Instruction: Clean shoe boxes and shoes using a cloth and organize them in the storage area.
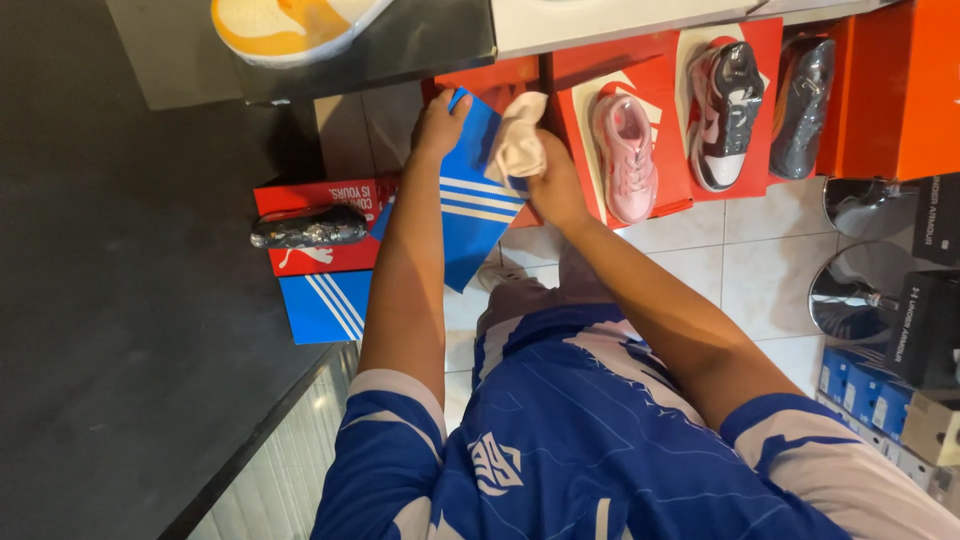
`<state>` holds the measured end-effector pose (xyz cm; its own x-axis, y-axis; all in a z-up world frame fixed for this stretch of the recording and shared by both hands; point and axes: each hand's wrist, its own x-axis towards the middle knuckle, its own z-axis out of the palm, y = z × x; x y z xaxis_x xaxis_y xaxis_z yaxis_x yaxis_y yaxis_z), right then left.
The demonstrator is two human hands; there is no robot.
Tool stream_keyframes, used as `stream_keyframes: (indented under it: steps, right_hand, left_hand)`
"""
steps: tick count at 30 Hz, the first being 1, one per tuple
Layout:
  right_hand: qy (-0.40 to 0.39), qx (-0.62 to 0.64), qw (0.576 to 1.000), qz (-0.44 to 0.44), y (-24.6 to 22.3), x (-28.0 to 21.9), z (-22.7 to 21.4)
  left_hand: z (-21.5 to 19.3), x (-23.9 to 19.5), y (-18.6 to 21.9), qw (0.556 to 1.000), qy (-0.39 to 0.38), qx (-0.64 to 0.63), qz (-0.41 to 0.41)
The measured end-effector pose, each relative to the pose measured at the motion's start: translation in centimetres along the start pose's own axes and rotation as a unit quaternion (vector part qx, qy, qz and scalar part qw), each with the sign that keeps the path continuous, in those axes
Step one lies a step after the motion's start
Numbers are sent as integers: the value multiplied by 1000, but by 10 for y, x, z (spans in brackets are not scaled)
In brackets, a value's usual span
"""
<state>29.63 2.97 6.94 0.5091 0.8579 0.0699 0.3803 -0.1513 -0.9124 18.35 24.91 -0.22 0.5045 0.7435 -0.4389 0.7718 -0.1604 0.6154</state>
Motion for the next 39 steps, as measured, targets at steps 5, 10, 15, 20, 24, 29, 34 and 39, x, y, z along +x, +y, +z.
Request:
stream_keyframes:
  steps: [5,10,15,20,24,29,34,39]
  right_hand:
    - [-15,-34,999,-36,-25,32,10]
    - [-19,-129,991,14,15,69,31]
    - [-174,33,927,331,-34,103,18]
    - [-282,-209,908,231,83,89,54]
    - [-331,-263,881,213,152,78,76]
    - [-306,12,890,339,104,76,80]
    - [-200,434,830,288,78,49,113]
    - [-400,460,793,10,143,-5,110]
  left_hand:
    - [1,-12,-17,999,34,38,-18]
    - [-25,-136,-27,979,182,89,-39]
    - [45,-230,-90,789,274,-430,-344]
    - [79,-244,-111,686,204,-659,-234]
    - [53,-260,-118,691,234,-651,-212]
    - [77,-272,-167,667,233,-666,-240]
    - [65,-377,-237,606,229,-723,-240]
    - [59,-390,-209,597,174,-763,-175]
